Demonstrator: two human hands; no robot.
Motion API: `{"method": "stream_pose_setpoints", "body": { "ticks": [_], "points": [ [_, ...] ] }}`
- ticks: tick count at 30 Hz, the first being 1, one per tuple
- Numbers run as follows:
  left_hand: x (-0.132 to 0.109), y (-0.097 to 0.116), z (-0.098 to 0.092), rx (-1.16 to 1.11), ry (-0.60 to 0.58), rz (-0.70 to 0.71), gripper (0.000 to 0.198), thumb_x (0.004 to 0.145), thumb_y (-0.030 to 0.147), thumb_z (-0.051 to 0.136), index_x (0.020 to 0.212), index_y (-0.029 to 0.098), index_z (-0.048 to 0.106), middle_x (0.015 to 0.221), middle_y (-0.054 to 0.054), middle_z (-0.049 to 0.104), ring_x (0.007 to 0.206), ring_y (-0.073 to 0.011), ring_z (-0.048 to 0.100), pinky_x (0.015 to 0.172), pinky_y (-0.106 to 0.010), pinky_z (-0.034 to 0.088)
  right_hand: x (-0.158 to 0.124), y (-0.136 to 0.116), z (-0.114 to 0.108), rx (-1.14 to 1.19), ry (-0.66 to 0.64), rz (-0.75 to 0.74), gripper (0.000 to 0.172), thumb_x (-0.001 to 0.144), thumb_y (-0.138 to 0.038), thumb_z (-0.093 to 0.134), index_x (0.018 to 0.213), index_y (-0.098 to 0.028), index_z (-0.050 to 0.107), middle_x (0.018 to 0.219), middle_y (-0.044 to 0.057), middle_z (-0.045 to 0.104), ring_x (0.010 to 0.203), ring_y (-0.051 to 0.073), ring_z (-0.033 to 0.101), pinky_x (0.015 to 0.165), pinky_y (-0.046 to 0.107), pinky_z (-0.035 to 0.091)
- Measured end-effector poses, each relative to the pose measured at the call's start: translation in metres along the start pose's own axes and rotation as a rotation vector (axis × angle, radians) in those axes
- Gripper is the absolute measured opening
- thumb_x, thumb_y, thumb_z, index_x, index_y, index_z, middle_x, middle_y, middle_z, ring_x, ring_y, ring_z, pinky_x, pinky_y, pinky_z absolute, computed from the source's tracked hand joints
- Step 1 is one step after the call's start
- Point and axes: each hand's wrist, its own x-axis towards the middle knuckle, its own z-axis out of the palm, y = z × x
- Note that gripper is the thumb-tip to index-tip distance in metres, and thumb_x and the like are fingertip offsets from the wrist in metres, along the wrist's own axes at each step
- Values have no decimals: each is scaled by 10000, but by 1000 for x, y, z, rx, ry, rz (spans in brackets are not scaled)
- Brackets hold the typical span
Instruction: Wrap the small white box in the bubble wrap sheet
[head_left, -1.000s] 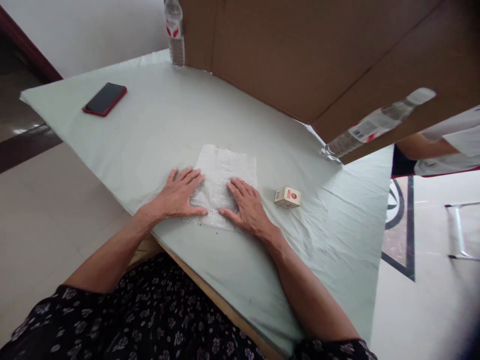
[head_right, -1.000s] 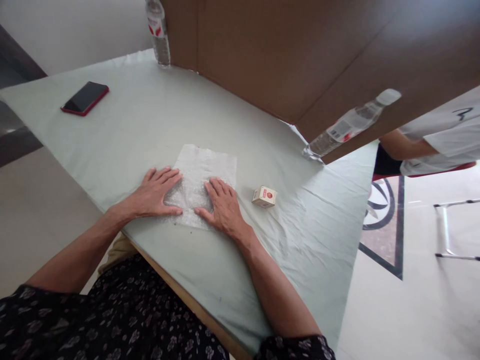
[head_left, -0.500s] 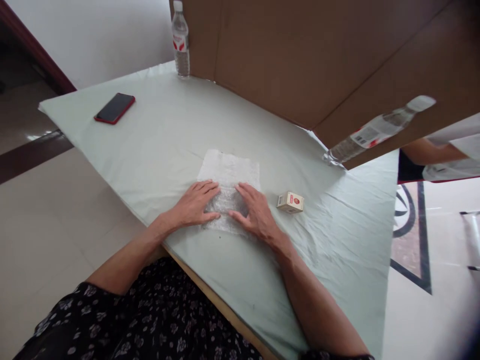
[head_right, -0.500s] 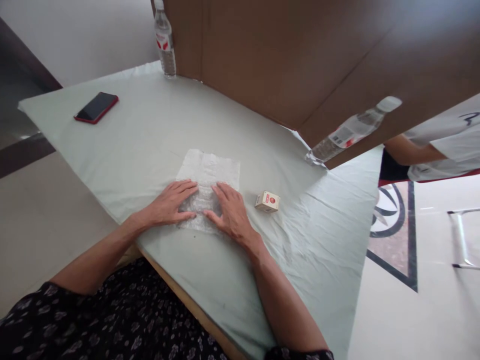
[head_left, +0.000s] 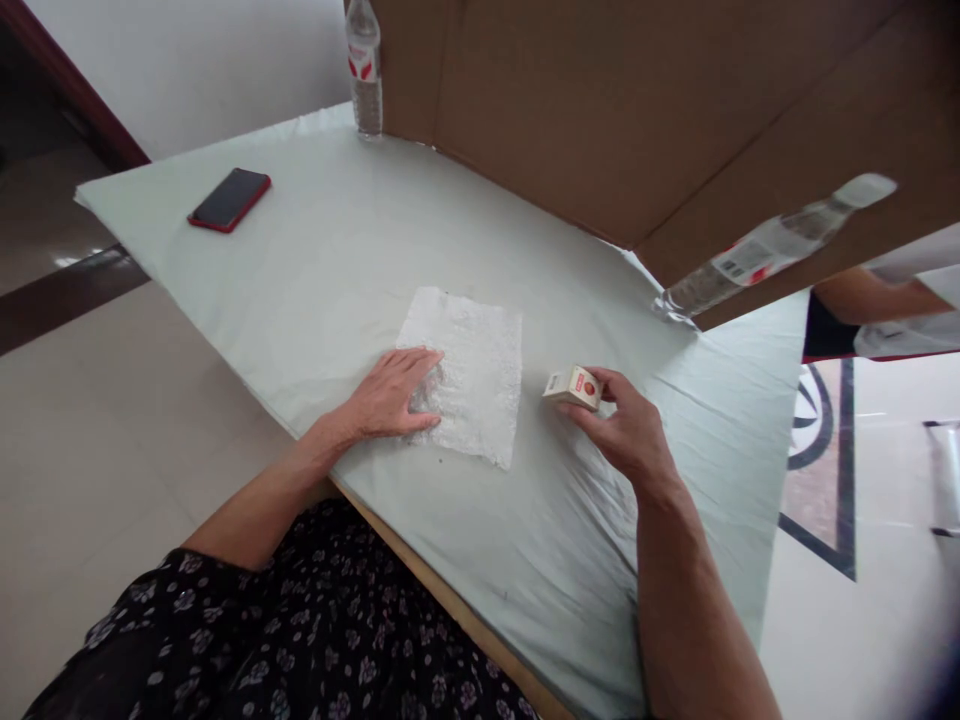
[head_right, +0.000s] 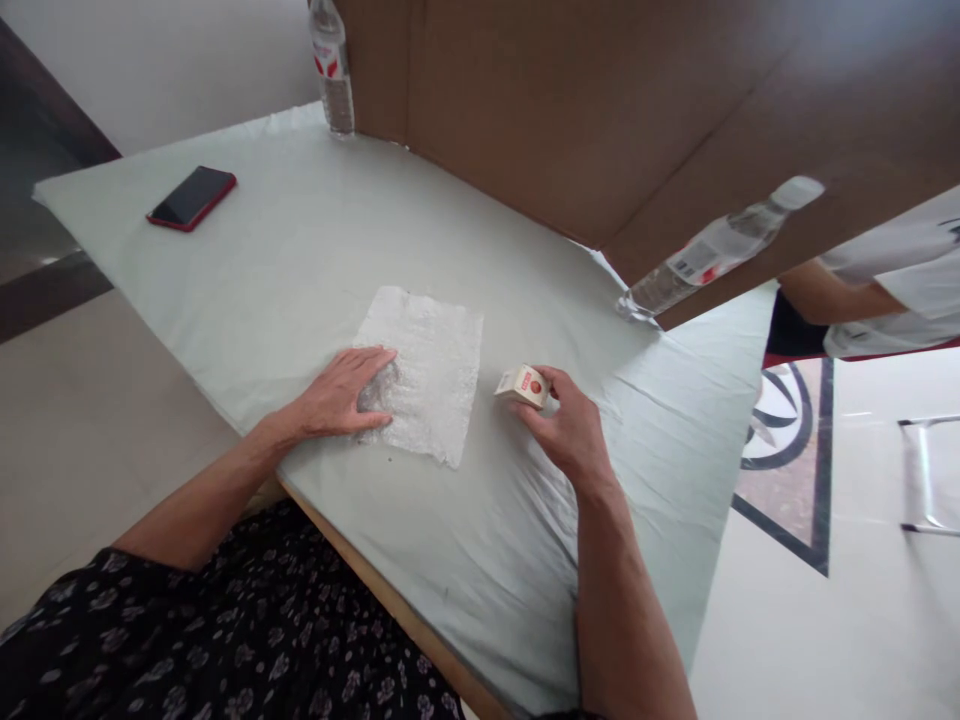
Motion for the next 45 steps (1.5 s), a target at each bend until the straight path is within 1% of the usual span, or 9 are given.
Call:
{"method": "stream_pose_setpoints", "body": {
  "ticks": [5,9,12,16,22,31,37,41,45],
  "points": [
    [0,-3,2,-12,26,3,885,805,469,714,1549,157,351,1565,-192,468,1475,-381,396,1214,-551,297,11,-65,27,91,-66,-237,444,815,-416,732,1213,-237,651,1196,94,749,1067,288,707,948,440,526],
    [1,-2,3,-16,38,-2,910,785,460,734,1548,149,347,1562,-201,469,1468,-382,409,1209,-550,303,24,-89,66,47,-169,-325,441,822,-346,710,1244,-233,647,1246,100,734,1128,312,680,984,469,493],
    [1,-1,3,-20,44,-6,908,779,442,742,1542,143,352,1562,-201,471,1467,-379,413,1209,-540,306,28,-89,87,-39,-250,-322,508,817,-342,704,1304,-225,624,1260,119,725,1100,340,666,949,500,485],
    [2,-2,4,-31,50,2,911,771,432,749,1542,153,354,1565,-189,473,1467,-378,412,1211,-534,301,26,-79,93,-12,-277,-322,691,828,-396,692,1462,-211,490,1359,139,667,1132,346,636,963,510,471],
    [1,-5,6,-44,66,9,919,762,437,752,1544,159,357,1558,-181,482,1462,-384,413,1212,-540,297,23,-74,92,34,-256,-290,548,846,-350,671,1362,-194,571,1271,123,705,1095,317,638,971,485,474],
    [1,-2,0,-62,36,-2,909,771,456,738,1545,170,357,1569,-177,465,1476,-384,394,1221,-559,299,25,-76,91,59,-255,-312,521,828,-310,662,1339,-231,589,1266,106,711,1089,310,645,942,480,510],
    [-26,9,-8,-46,92,57,846,805,439,716,1539,182,383,1578,-172,446,1495,-381,363,1230,-561,300,24,-74,93,98,-243,-309,541,831,-325,680,1352,-218,581,1320,120,691,1146,310,642,989,490,509],
    [-48,20,-8,58,76,110,689,789,295,712,1440,167,525,1571,-197,442,1499,-397,346,1213,-576,313,24,-71,96,105,-234,-323,560,842,-342,683,1377,-227,566,1358,124,674,1176,316,635,1017,507,496],
    [-52,30,-4,135,119,122,431,802,155,635,1230,170,673,1537,-189,491,1474,-378,397,1199,-582,333,24,-70,94,91,-246,-324,594,853,-344,672,1421,-239,532,1397,123,648,1215,323,618,1041,521,483]
  ]
}}
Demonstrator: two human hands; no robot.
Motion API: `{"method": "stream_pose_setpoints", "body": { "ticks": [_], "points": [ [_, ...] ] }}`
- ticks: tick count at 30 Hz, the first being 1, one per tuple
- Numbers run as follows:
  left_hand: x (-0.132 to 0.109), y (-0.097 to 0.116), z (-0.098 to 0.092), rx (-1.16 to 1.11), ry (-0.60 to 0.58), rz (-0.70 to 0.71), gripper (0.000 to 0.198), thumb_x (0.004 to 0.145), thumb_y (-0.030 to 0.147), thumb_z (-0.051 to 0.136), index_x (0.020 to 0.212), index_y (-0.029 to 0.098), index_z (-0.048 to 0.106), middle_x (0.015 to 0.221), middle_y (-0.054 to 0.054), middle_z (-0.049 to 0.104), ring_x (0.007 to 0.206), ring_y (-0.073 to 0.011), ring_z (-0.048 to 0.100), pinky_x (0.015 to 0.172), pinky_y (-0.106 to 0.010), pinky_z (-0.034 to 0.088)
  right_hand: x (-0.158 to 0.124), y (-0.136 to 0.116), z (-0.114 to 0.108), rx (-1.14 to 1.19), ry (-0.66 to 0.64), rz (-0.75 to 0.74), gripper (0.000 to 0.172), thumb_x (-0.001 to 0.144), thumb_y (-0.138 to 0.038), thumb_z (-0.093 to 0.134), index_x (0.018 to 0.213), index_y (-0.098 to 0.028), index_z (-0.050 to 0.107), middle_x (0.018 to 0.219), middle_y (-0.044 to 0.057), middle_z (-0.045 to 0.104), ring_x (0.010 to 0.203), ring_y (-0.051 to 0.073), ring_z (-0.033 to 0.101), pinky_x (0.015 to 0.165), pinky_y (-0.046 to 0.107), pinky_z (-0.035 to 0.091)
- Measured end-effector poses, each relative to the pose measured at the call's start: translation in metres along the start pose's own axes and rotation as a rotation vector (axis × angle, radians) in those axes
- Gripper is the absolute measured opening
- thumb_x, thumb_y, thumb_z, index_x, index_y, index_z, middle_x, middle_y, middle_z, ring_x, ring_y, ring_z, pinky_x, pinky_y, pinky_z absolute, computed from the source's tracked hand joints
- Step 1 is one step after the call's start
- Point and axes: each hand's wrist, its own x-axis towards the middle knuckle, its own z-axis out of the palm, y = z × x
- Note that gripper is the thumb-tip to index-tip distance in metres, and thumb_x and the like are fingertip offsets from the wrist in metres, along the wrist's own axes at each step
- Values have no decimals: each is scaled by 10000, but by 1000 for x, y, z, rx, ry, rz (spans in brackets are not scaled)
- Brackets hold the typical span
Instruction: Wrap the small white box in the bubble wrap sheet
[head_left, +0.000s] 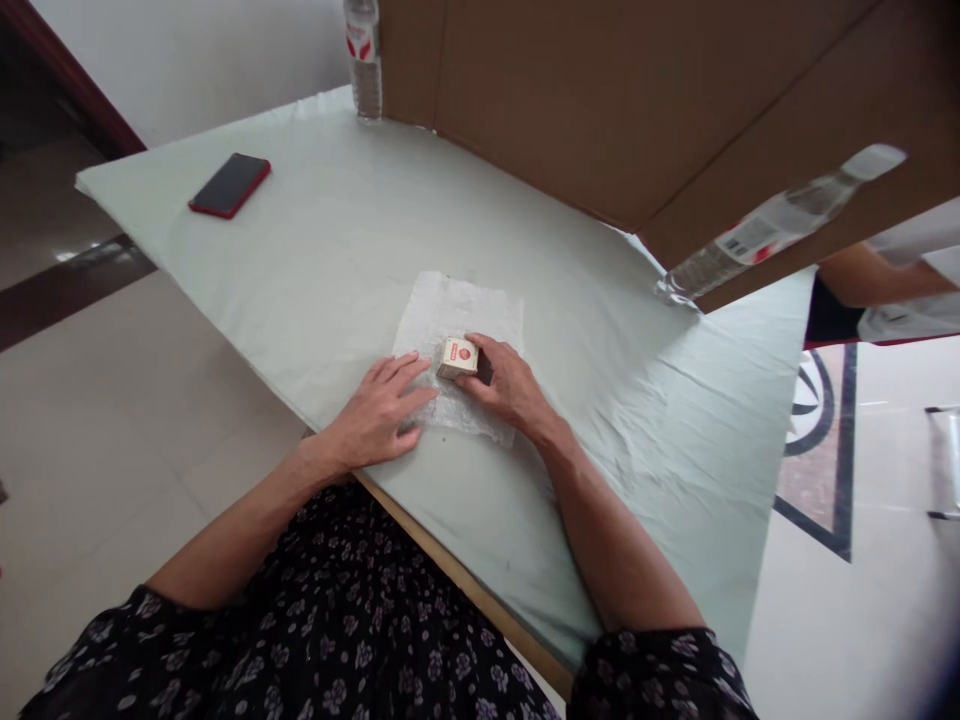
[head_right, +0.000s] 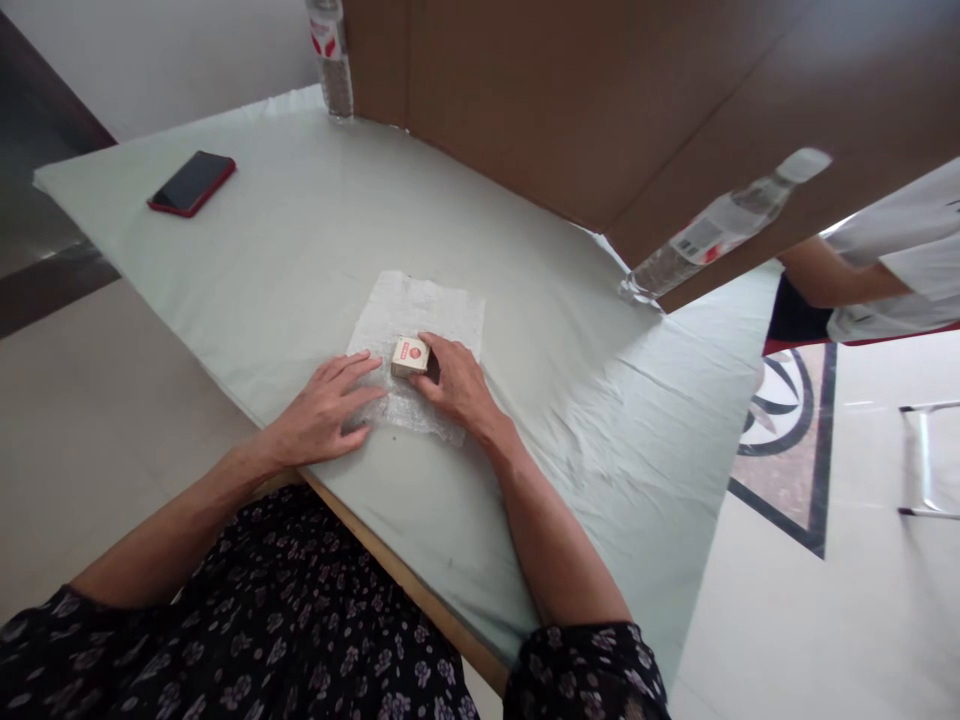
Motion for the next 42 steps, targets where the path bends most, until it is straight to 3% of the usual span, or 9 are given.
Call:
{"method": "stream_pose_setpoints", "body": {
  "ticks": [7,11,15,18,21,27,29,34,42],
  "points": [
    [12,4,3,-11,130,-36,165,856,115,565,873,185,714,1426,-172,609,1381,-351,522,1137,-570,423,2,-3,-2,-7,-35,3,593,850,-309,661,1425,-235,535,1390,126,650,1203,321,618,1040,520,482],
    [22,2,1,-134,241,-139,120,879,180,574,832,202,682,1335,-134,676,1265,-305,617,1076,-518,488,0,-9,-24,102,-46,-5,580,876,-398,644,1424,-244,536,1421,121,617,1204,304,626,995,487,514],
    [40,-2,-2,-339,278,-297,82,848,238,592,812,198,654,1228,-110,727,1076,-252,690,816,-364,577,-6,-26,-55,167,-86,-17,536,902,-552,623,1341,-245,605,1369,110,649,1207,303,637,991,463,513],
    [52,-7,-4,-443,249,-390,99,825,275,589,789,198,641,1125,-86,765,977,-229,704,642,-279,517,-8,-34,-57,89,-65,-65,443,839,-515,718,1182,-239,671,1308,111,690,1215,325,635,1041,499,465],
    [57,-12,-6,-481,199,-401,118,804,302,592,808,201,652,1069,-81,775,985,-239,707,721,-310,535,-5,-32,-45,79,29,-18,135,888,-365,647,901,-233,669,1194,97,733,1091,284,682,969,468,491],
    [62,-17,-8,-518,143,-250,194,765,361,673,876,203,662,1313,-123,685,1197,-269,650,1034,-422,497,7,-22,-33,264,70,74,173,873,-371,618,772,-231,616,1188,90,734,1033,245,689,759,340,519],
    [66,-16,-6,-569,162,-289,174,803,366,645,848,200,664,1308,-124,694,1197,-265,656,1036,-423,494,9,-21,-31,303,71,105,201,869,-395,622,757,-228,617,1135,85,751,971,233,698,719,323,511],
    [74,-13,4,-715,229,-391,178,827,359,633,763,195,648,1137,-100,764,1083,-240,702,914,-369,531,10,-22,-25,361,140,142,269,857,-463,655,729,-229,623,1042,66,770,926,222,711,832,358,532],
    [76,-9,9,-770,302,-404,184,825,330,649,706,190,643,1057,-87,767,1028,-218,705,919,-355,516,7,-23,-20,382,187,157,268,868,-457,662,728,-234,610,1037,57,770,925,216,708,865,358,527]
  ]
}}
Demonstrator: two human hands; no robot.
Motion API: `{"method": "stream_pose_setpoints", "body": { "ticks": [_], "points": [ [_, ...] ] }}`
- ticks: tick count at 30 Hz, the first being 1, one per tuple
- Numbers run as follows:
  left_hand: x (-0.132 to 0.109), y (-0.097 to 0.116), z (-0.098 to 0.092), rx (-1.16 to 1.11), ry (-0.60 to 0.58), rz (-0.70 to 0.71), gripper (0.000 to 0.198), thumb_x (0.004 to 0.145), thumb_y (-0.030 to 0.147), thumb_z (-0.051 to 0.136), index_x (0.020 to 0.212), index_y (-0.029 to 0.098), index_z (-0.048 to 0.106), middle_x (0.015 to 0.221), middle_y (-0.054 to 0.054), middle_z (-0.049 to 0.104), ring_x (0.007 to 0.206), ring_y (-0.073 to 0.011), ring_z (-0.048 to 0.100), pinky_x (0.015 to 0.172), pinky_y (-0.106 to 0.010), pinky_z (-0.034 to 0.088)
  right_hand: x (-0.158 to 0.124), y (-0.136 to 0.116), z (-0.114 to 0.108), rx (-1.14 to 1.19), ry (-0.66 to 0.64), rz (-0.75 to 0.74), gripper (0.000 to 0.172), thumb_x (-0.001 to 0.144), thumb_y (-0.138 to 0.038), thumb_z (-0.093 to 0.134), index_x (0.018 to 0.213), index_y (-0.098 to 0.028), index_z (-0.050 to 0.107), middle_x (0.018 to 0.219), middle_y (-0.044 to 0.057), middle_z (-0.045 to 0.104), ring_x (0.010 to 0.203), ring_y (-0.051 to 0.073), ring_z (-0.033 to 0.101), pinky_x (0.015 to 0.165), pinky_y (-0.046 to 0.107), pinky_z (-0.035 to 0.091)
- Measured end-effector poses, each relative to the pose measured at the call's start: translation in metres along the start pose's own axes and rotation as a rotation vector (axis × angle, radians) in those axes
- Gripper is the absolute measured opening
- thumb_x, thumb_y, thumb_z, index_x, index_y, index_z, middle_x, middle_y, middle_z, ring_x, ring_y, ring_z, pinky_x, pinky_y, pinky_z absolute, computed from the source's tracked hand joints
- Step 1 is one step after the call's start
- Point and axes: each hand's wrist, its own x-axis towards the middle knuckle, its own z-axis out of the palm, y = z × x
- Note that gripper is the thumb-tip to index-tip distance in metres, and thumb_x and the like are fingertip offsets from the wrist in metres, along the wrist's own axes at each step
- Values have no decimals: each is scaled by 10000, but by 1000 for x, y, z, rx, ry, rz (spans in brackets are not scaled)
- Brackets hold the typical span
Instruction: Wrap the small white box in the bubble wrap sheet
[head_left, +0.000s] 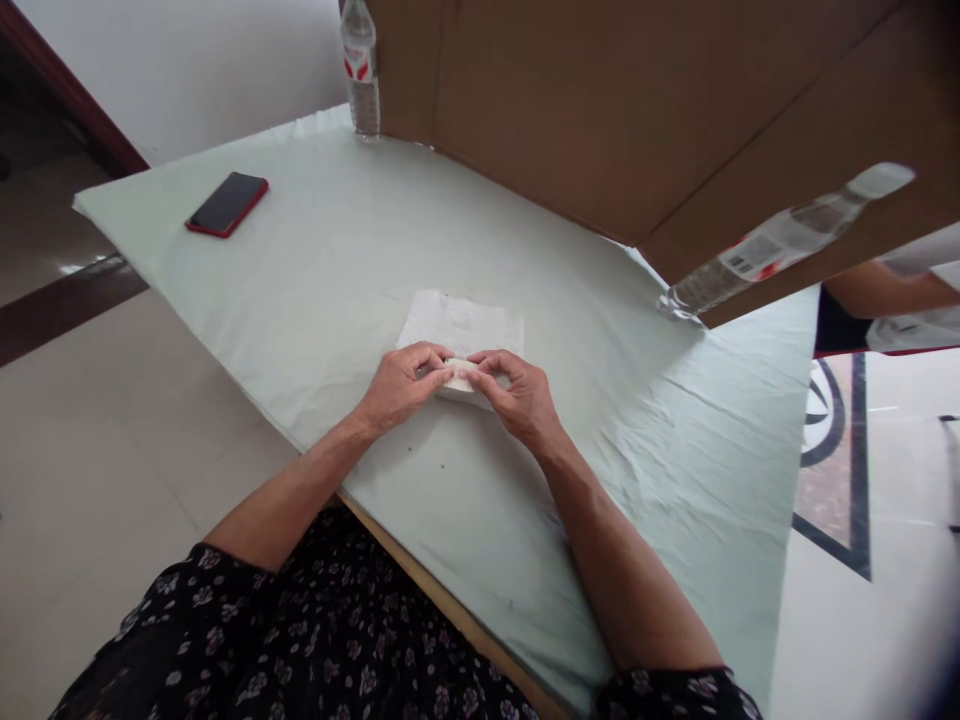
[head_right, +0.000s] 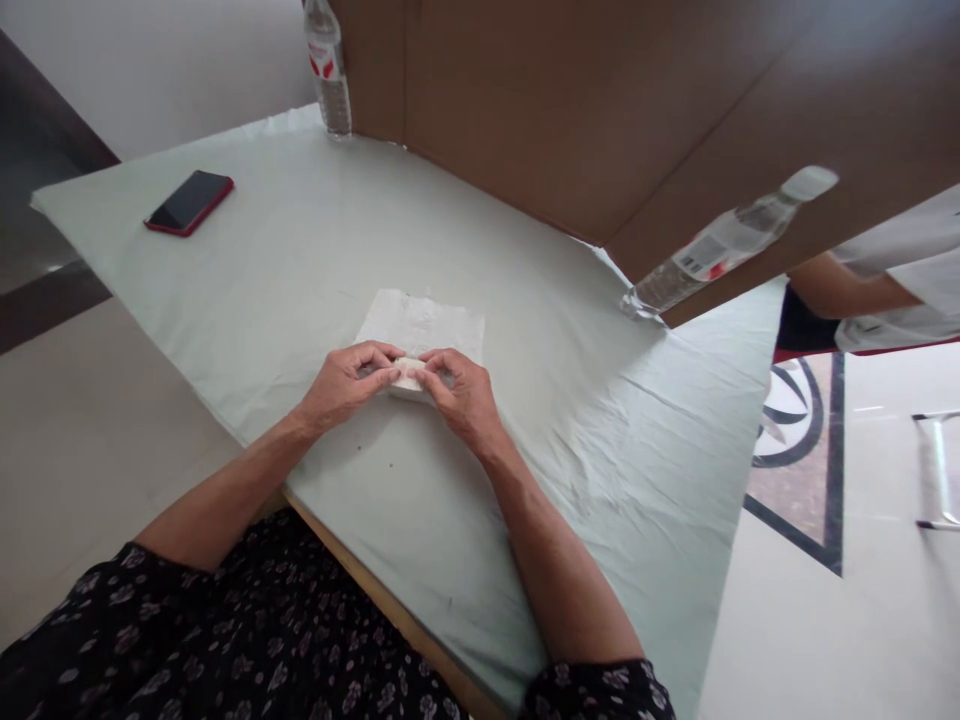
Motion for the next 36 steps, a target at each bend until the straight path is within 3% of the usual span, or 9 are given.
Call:
{"method": "stream_pose_setpoints", "body": {
  "ticks": [10,21,26,28,32,36],
  "points": [
    [0,2,1,-13,15,-4,204,825,347,672,699,190,640,1010,-79,770,970,-207,712,868,-339,532,0,5,4,4,24,-5,214,863,-421,632,751,-240,608,973,40,776,890,213,704,851,362,536],
    [3,2,-2,4,-48,-40,210,798,347,698,684,183,632,941,-56,760,825,-164,667,757,-292,499,1,10,4,15,-12,53,127,864,-361,611,837,-239,637,833,11,733,790,195,666,767,334,520],
    [7,0,-4,23,-75,-56,186,783,320,693,682,180,623,920,-51,755,809,-158,652,763,-285,495,-9,-5,-3,-346,177,-126,119,924,-294,571,959,-250,675,1072,78,733,1043,280,641,943,453,460],
    [8,-2,-4,30,-95,-51,194,783,340,687,691,183,623,917,-50,752,808,-162,646,763,-292,492,-18,-17,-3,-515,206,-220,165,975,-286,528,965,-257,690,1093,86,727,1062,290,618,955,473,417],
    [12,-1,-6,79,-139,-53,199,787,376,660,734,186,639,888,-46,729,809,-173,633,764,-305,487,-30,-28,6,-696,20,-364,189,992,-234,517,1061,-243,692,1090,74,741,969,259,607,845,414,400],
    [9,8,-18,173,-181,-41,214,790,378,630,861,180,670,983,-60,704,908,-196,629,809,-314,493,-29,-23,15,-827,-64,-371,244,977,-205,543,1194,-189,653,1134,90,727,959,259,563,792,377,366]
  ]
}}
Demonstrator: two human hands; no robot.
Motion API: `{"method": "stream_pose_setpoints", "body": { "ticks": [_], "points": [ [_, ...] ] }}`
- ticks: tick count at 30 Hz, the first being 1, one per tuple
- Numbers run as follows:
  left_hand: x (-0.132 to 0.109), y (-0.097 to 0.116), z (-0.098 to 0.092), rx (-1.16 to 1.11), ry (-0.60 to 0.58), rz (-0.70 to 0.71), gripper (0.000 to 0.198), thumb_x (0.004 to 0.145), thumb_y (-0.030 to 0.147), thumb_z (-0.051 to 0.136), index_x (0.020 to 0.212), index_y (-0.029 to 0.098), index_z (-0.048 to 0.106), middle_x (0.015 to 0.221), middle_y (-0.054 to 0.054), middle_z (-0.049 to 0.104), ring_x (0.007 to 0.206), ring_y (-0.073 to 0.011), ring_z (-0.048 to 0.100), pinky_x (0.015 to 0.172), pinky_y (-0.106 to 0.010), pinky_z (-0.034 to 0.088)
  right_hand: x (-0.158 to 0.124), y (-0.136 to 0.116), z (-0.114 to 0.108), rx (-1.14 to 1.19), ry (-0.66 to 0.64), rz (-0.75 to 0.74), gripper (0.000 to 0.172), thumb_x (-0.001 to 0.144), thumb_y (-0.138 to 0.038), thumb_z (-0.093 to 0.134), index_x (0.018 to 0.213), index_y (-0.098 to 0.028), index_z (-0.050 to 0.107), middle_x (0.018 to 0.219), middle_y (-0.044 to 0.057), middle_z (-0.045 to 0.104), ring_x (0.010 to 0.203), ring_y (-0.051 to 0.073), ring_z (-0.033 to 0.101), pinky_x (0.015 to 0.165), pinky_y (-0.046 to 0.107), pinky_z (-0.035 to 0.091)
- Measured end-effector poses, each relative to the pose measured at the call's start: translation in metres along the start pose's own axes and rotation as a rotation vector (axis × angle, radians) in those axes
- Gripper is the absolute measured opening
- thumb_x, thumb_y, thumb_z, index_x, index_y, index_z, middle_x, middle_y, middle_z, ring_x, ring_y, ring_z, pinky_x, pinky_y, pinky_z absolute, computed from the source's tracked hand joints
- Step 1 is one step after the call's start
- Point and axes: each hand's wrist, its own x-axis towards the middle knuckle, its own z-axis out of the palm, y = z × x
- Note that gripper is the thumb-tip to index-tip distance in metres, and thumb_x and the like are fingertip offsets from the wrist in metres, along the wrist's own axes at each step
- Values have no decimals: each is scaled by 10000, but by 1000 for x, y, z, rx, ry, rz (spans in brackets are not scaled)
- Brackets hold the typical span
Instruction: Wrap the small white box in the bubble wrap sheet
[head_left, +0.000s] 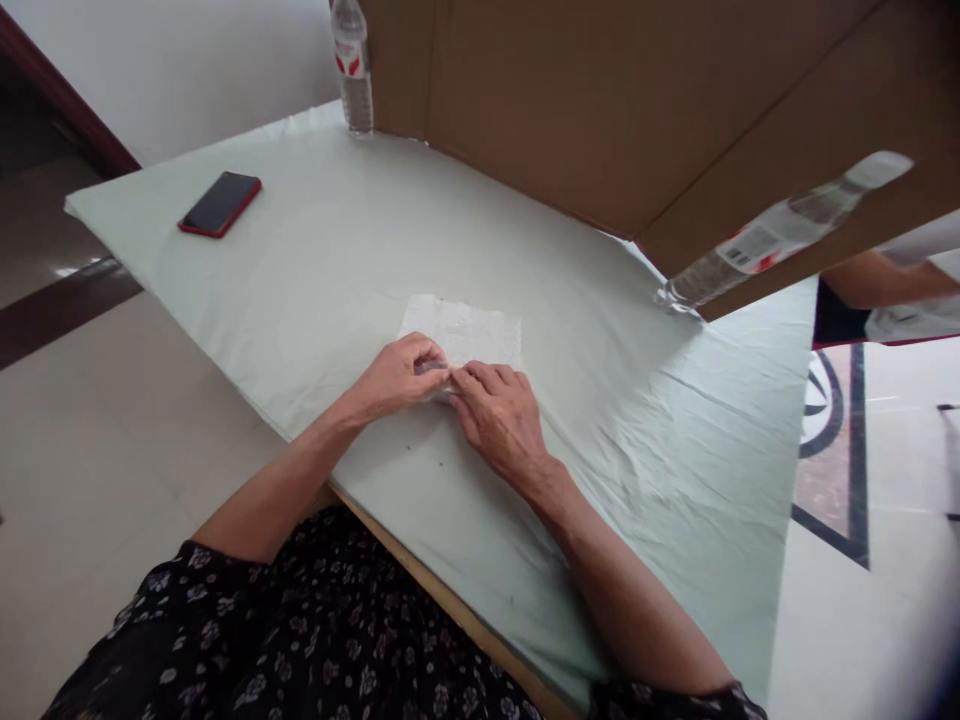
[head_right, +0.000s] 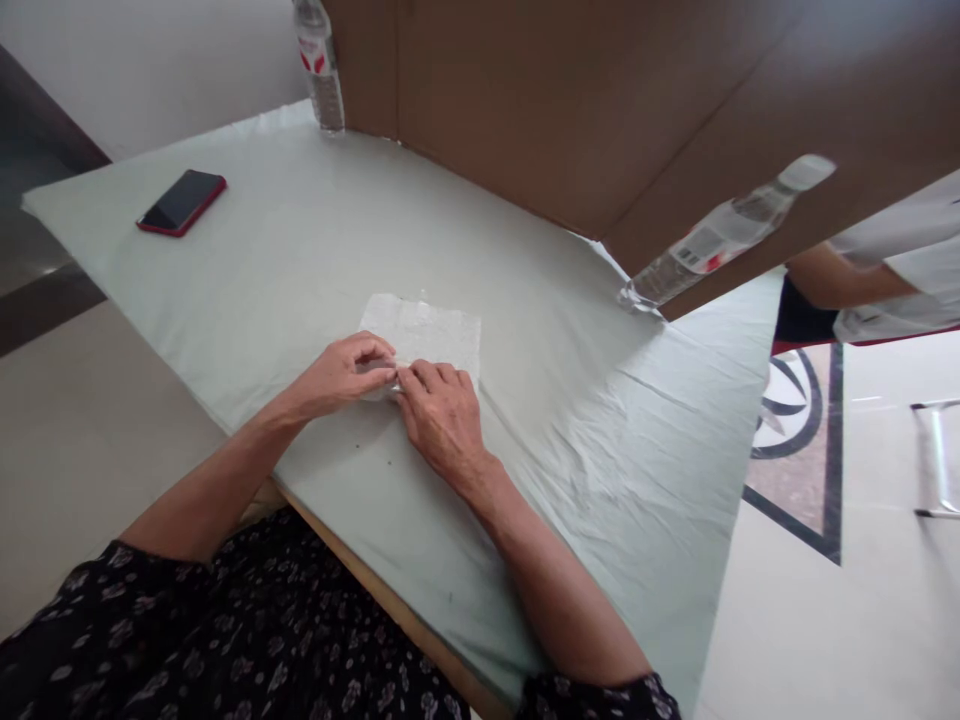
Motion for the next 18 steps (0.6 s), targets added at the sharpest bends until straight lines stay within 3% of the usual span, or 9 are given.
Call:
{"method": "stream_pose_setpoints", "body": {
  "ticks": [2,4,7,9,14,18],
  "points": [
    [-6,2,-8,23,-22,-33,327,766,373,656,1030,180,667,1065,-65,698,970,-208,630,824,-313,500,1,1,1,-39,-22,-6,241,974,-215,562,1198,-202,651,1138,77,718,952,254,548,792,370,347],
    [-10,2,-14,40,-30,-99,377,770,336,625,1111,177,649,937,-30,688,851,-184,624,762,-296,494,3,2,0,-54,-37,-19,229,973,-246,583,1188,-209,652,1141,71,706,950,248,535,798,367,332],
    [-8,-3,-16,88,9,-192,327,805,313,569,1085,169,657,715,28,589,653,-146,542,649,-272,444,6,2,-3,-77,-65,-30,237,992,-303,570,1193,-203,646,1151,79,691,945,246,523,806,370,311],
    [-3,-6,-15,143,24,-207,305,809,305,580,1070,170,663,677,41,556,629,-140,516,633,-269,416,8,1,-4,-109,-86,-37,249,1010,-312,540,1207,-195,637,1143,88,686,916,242,515,803,376,296],
    [-1,-9,-14,325,37,-230,320,815,317,624,1101,177,658,708,25,601,685,-165,558,687,-295,416,13,0,-4,-209,-78,-105,259,1033,-275,483,1201,-159,642,1016,85,689,839,230,495,774,389,259],
    [-13,-9,-28,329,121,-319,434,827,424,632,1165,152,641,906,-53,687,813,-205,632,768,-331,475,18,1,-6,-250,-49,-157,242,1036,-236,459,1104,-150,675,911,78,688,819,229,488,764,394,241]
  ]
}}
